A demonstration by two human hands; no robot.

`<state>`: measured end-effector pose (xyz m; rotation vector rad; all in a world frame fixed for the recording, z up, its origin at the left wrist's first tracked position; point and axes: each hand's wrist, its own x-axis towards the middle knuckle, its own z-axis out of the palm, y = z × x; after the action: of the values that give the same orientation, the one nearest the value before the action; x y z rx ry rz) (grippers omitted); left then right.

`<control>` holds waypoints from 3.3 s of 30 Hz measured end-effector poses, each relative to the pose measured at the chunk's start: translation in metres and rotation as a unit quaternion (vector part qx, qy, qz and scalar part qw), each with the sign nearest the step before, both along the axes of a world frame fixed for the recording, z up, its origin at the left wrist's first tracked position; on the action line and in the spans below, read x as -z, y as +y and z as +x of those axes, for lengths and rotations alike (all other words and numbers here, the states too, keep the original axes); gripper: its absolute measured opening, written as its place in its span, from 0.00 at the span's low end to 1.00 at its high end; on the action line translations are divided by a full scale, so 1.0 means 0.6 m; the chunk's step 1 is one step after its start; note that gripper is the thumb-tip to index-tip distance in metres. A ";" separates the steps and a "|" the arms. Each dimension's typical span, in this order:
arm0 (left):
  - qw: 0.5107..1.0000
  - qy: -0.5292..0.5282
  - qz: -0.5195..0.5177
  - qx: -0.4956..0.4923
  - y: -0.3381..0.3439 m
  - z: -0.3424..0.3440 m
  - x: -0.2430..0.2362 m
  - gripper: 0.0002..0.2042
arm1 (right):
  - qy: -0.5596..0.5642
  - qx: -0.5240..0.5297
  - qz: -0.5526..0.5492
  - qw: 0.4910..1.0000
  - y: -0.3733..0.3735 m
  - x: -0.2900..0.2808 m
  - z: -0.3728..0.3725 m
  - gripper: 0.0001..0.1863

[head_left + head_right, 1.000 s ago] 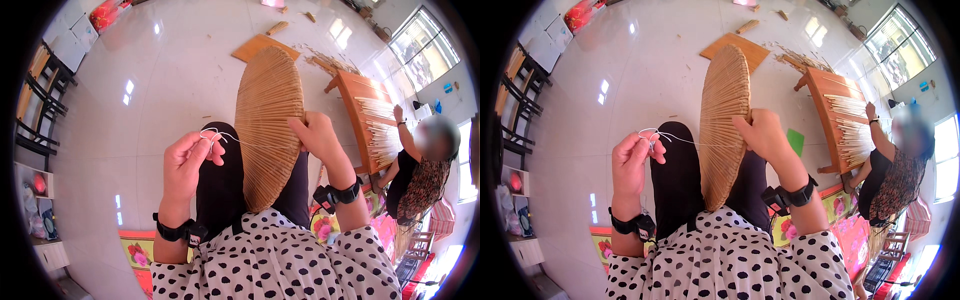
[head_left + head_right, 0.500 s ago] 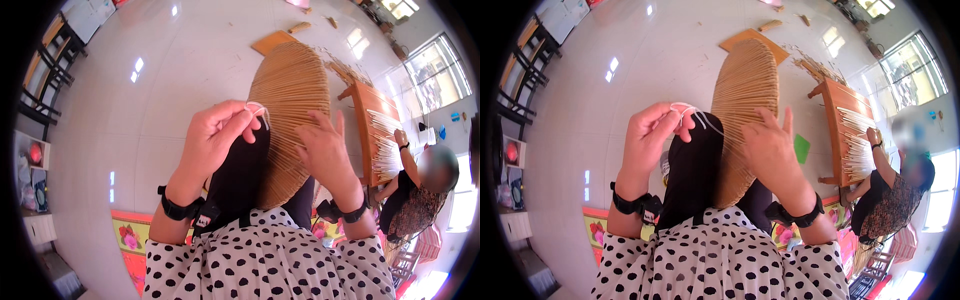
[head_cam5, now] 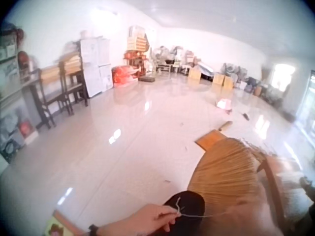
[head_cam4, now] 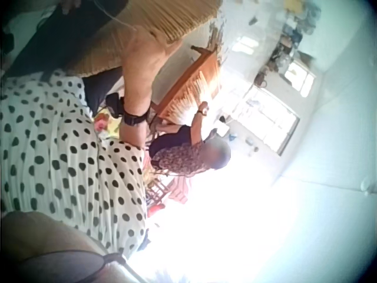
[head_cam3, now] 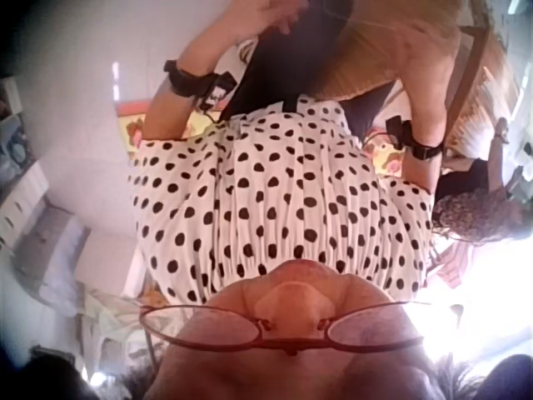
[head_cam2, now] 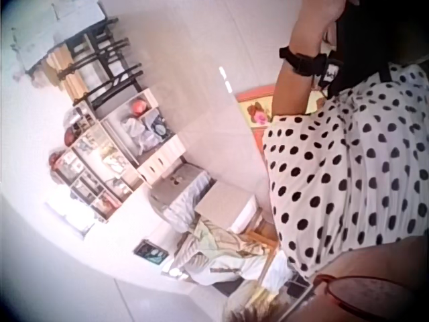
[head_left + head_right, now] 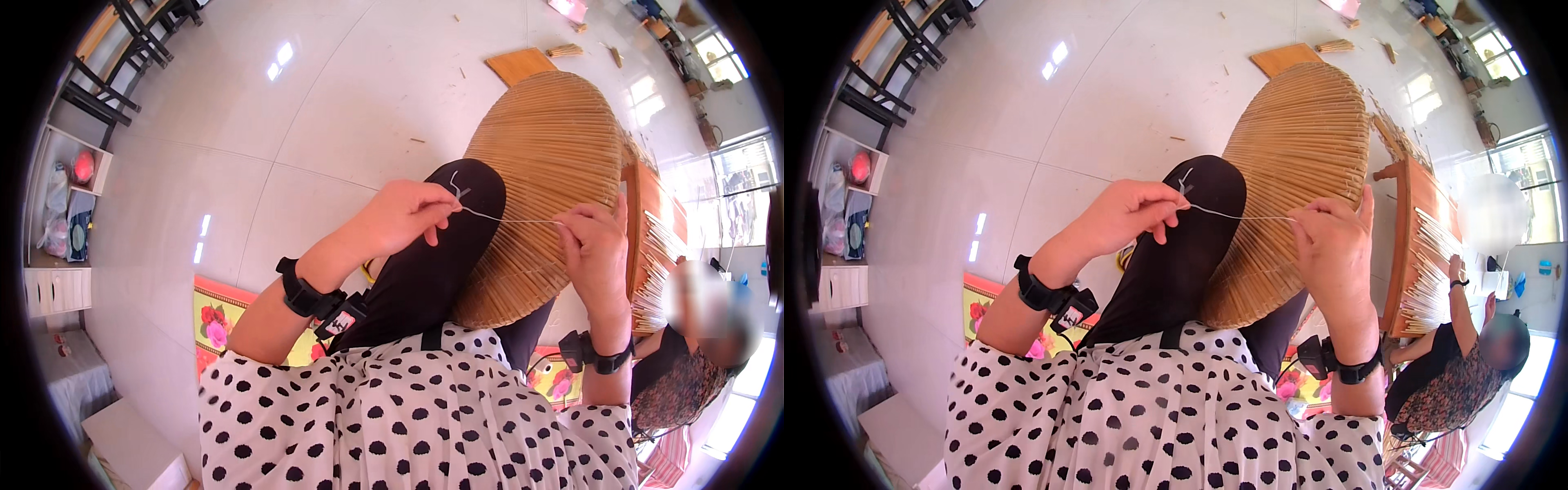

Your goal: The person sews together a circular bamboo tray using a needle and white thread. They repeatedly pass the needle through the gaps in the bamboo strips, pull the thread taut, and eventually use shears to cut the thread.

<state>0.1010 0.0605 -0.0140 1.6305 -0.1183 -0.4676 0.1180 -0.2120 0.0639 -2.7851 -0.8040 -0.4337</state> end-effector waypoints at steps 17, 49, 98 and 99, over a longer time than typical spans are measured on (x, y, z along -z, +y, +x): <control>0.873 0.193 0.445 0.054 0.411 -0.374 0.508 0.19 | 0.055 0.012 -0.005 0.998 -0.017 0.012 0.000 0.07; 0.784 0.266 0.559 -0.056 0.234 -0.386 0.582 0.15 | 0.017 0.030 -0.070 0.997 0.000 0.013 -0.006 0.06; 0.977 -0.133 0.106 0.129 -0.095 -0.142 0.014 0.22 | 0.075 -0.148 -0.015 0.986 -0.008 -0.090 0.049 0.06; 0.975 -0.137 0.121 0.126 -0.095 -0.144 0.013 0.22 | 0.073 -0.151 -0.021 0.986 -0.008 -0.091 0.051 0.06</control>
<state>0.0145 0.0037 -0.0216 1.9254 -0.4944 -0.4604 0.1485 -0.2166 0.1184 -2.6299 -1.1857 -0.1598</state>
